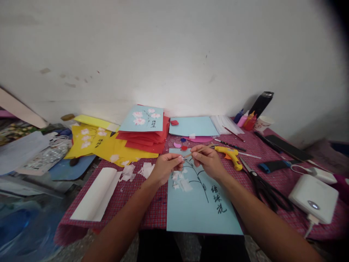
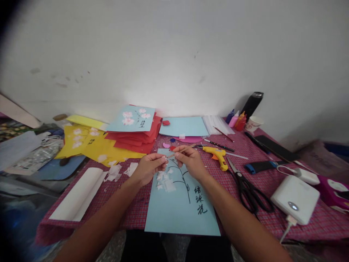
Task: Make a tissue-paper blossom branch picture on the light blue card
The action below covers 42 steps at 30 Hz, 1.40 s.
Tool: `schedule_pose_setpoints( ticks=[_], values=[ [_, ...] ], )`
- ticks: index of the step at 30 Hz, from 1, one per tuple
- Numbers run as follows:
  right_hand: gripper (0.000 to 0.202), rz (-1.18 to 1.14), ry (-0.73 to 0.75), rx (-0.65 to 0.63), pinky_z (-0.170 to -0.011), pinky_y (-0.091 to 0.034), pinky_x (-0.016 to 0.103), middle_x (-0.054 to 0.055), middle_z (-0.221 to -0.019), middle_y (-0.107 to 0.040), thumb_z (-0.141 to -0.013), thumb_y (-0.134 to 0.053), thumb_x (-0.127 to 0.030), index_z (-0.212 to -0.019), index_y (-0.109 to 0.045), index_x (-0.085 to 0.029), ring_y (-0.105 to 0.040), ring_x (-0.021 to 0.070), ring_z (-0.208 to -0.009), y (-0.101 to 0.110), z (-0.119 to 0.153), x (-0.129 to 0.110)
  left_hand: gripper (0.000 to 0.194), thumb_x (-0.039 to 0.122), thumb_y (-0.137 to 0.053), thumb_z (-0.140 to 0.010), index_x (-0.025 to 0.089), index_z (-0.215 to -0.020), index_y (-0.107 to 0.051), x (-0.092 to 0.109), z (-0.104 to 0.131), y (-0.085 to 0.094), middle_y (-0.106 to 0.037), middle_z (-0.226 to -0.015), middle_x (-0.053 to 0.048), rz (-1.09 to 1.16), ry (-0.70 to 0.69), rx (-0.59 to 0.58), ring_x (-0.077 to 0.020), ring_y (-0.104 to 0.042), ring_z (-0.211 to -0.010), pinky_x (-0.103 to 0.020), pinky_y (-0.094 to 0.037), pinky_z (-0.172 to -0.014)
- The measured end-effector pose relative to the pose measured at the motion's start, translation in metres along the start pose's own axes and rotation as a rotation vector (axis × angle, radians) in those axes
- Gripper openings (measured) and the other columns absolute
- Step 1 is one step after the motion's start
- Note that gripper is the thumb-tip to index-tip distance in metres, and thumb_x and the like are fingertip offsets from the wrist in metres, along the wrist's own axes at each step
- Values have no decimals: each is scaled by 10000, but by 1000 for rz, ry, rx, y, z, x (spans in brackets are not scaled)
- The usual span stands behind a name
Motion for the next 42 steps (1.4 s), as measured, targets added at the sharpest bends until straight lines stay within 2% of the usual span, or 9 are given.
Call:
schedule_pose_setpoints(
  ticks=[2,4,9,13,18,25,28,34,42],
  values=[
    [195,68,29,38,-472,-385,244,-5,-665,-605,-826,-681,-366,-755,-654,-186,-501,97,-483,2,0,-3,310,332,-780,-720,103,-910,-697,0,0,-1,-700,-829,-83,-13,5,-7,-109,-614,-665,-264,-514,-652],
    [247,107,23,84,-457,-380,247,11,-679,-622,-845,-656,-380,-698,-643,-181,-501,96,-470,3,1,-1,296,328,-775,-723,106,-905,-702,-1,0,-2,-703,-832,-81,-43,-4,-10,-111,-618,-665,-265,-518,-654],
    [217,-98,-103,76,-416,-384,236,-8,-649,-634,-832,-666,-369,-959,-656,-194,-523,109,-430,0,2,14,288,323,-768,-721,108,-905,-714,-1,0,-3,-700,-775,-65,-136,-41,-9,-119,-619,-644,-269,-525,-641],
    [229,-170,-122,27,-439,-429,250,12,-709,-674,-776,-727,-350,-901,-639,-180,-565,119,-450,-3,1,16,286,332,-741,-751,124,-945,-710,3,0,0,-724,-869,-85,-131,-83,1,-119,-631,-679,-266,-528,-667],
    [253,-61,-93,78,-397,-387,229,15,-655,-659,-803,-702,-388,-727,-592,-173,-527,100,-407,0,0,17,269,315,-746,-734,125,-924,-720,4,1,-3,-722,-837,-75,-153,-86,-8,-120,-622,-657,-266,-527,-650],
    [208,-203,-142,15,-416,-406,228,-8,-640,-635,-803,-693,-345,-913,-639,-177,-536,107,-435,-6,2,18,244,318,-725,-755,132,-912,-731,7,2,-6,-709,-796,-58,-197,-110,-24,-124,-619,-654,-268,-522,-649],
    [202,-202,-137,-11,-437,-421,240,7,-688,-663,-774,-726,-332,-884,-652,-180,-555,112,-449,-8,2,19,257,321,-726,-754,131,-926,-726,8,1,-5,-713,-823,-65,-181,-121,-14,-129,-623,-669,-275,-523,-659],
    [272,-22,-117,71,-412,-400,239,24,-684,-659,-806,-691,-432,-715,-637,-182,-524,104,-440,-4,1,20,257,327,-724,-748,136,-919,-726,6,1,-4,-720,-836,-72,-216,-117,-7,-132,-624,-661,-281,-524,-661],
    [290,-77,-122,62,-397,-414,229,32,-688,-675,-794,-700,-447,-816,-644,-164,-543,107,-431,-8,3,21,236,335,-724,-748,140,-880,-720,10,2,-4,-693,-755,-38,-268,-143,1,-127,-613,-639,-271,-515,-639]
  ],
)
Point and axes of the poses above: each hand's wrist, its own z-axis away from the middle knuckle, its own y-axis out of the back of the hand, x = y × z, the point moved 8 cm from there along -z, towards the middle knuckle
